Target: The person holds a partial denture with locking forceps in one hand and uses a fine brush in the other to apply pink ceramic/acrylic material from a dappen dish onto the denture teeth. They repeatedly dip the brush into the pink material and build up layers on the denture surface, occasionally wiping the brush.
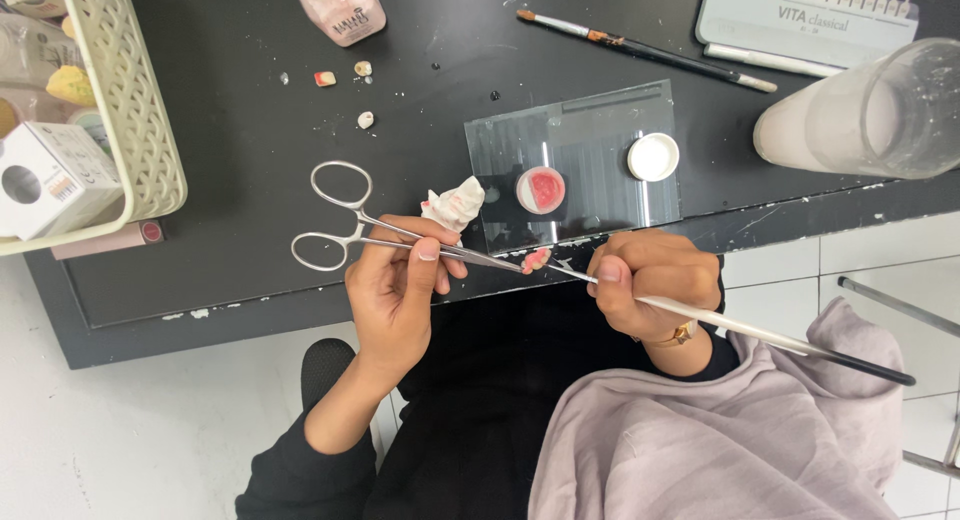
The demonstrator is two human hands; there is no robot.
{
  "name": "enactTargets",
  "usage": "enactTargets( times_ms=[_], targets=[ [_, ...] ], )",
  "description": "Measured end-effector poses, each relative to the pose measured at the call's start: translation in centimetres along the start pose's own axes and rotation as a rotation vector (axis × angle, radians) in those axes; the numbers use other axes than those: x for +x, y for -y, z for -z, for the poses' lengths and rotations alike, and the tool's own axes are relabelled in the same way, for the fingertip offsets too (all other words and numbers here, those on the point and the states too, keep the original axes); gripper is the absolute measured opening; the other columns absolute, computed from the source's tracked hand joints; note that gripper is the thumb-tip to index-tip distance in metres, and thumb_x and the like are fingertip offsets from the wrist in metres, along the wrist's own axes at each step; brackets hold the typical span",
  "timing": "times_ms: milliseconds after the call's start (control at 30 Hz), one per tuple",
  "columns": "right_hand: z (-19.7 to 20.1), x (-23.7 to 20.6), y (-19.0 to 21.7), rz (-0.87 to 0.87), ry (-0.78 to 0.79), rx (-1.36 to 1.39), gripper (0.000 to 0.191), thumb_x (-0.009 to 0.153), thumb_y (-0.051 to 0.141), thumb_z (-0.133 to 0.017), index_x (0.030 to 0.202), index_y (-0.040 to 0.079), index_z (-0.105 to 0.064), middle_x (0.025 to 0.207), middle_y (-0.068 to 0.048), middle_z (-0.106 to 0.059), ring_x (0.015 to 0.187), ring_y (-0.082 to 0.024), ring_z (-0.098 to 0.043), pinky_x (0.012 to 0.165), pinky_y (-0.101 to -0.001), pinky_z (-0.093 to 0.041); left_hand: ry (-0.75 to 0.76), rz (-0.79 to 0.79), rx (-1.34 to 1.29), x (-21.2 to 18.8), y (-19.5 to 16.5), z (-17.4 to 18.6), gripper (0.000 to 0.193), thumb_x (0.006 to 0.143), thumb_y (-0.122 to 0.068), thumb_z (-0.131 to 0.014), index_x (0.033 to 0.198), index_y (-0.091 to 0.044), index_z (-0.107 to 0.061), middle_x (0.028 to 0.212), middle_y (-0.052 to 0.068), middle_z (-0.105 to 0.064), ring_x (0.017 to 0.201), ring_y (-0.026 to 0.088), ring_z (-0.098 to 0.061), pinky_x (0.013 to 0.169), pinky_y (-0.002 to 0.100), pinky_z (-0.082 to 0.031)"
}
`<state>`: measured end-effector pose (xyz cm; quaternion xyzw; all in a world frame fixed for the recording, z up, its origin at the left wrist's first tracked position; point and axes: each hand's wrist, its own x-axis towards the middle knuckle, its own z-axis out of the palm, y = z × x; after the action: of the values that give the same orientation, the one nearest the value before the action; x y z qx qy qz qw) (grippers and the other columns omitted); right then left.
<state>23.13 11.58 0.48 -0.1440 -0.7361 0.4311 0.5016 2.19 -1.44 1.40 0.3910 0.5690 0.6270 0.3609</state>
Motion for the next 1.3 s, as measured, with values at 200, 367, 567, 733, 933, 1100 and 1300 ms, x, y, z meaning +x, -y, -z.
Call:
enactTargets(
  times_ms=[200,367,567,733,933,1100,1300],
  targets=[
    [-0.2,-0.5,-0.7,0.013,-0.113,0.129,0.046,0.096,-0.009,-0.054,0.063,0.007,-0.025,0.051,-0.005,-0.045,0.041,-0.013,-0.050,0.038,-0.0307,-0.050,0.003,0.003,-0.011,-0.1,0.0,-0.1,0.015,0.112,-0.010,-0.052,0.110,0.002,-0.061,0.110,0.010,-0.068,0.079,0.012,-0.067,0.066,0.023,-0.051],
    [-0.4,-0.7,-1.2,0.070,-0.151,0.191,0.032,0.096,-0.010,-0.055,0.079,0.001,-0.030,0.051,-0.003,-0.044,0.041,-0.012,-0.049,0.039,-0.0312,-0.051,0.005,0.012,-0.010,-0.6,-0.1,0.0,0.015,0.112,-0.010,-0.052,0.110,0.002,-0.061,0.110,0.010,-0.068,0.079,0.012,-0.066,0.066,0.023,-0.052],
    [-0.1,-0.2,-0.9,0.078,-0.112,0.208,0.038,0.092,-0.013,-0.053,0.073,0.008,-0.028,0.050,-0.004,-0.042,0.040,-0.012,-0.046,0.036,-0.0307,-0.050,-0.014,0.024,-0.020,-0.9,-0.3,-0.1,0.015,0.111,-0.009,-0.052,0.110,0.002,-0.061,0.111,0.010,-0.068,0.078,0.011,-0.066,0.065,0.023,-0.052],
    [0.1,0.1,-0.8,0.115,-0.022,0.116,0.048,0.091,-0.014,-0.050,0.062,0.009,-0.020,0.049,-0.005,-0.040,0.040,-0.015,-0.045,0.036,-0.0304,-0.046,-0.016,-0.002,-0.023,-0.5,0.0,-0.3,0.015,0.111,-0.009,-0.052,0.109,0.002,-0.061,0.110,0.009,-0.068,0.078,0.011,-0.066,0.064,0.022,-0.052],
    [0.0,0.0,-1.3,0.176,-0.003,0.145,0.041,0.092,-0.014,-0.053,0.068,0.005,-0.026,0.050,-0.004,-0.043,0.040,-0.015,-0.048,0.036,-0.0300,-0.047,-0.013,0.015,-0.005,-0.5,-0.1,-0.3,0.015,0.111,-0.009,-0.052,0.109,0.002,-0.061,0.109,0.010,-0.069,0.078,0.011,-0.067,0.063,0.022,-0.051],
    [0.0,0.0,-1.3,0.165,0.019,0.164,0.039,0.093,-0.015,-0.056,0.069,0.000,-0.029,0.052,-0.004,-0.045,0.043,-0.014,-0.049,0.040,-0.0307,-0.050,-0.009,0.016,0.003,-0.6,-0.1,-0.2,0.015,0.111,-0.009,-0.052,0.109,0.002,-0.061,0.109,0.010,-0.069,0.077,0.011,-0.067,0.063,0.022,-0.052],
    [0.1,0.2,-0.9,0.134,0.047,0.072,0.049,0.089,-0.016,-0.055,0.060,0.006,-0.022,0.050,-0.006,-0.044,0.041,-0.016,-0.049,0.038,-0.0306,-0.048,-0.004,0.014,-0.008,-0.6,0.0,-0.2,0.014,0.111,-0.008,-0.052,0.109,0.002,-0.061,0.110,0.010,-0.069,0.078,0.011,-0.067,0.063,0.022,-0.052]
  ],
)
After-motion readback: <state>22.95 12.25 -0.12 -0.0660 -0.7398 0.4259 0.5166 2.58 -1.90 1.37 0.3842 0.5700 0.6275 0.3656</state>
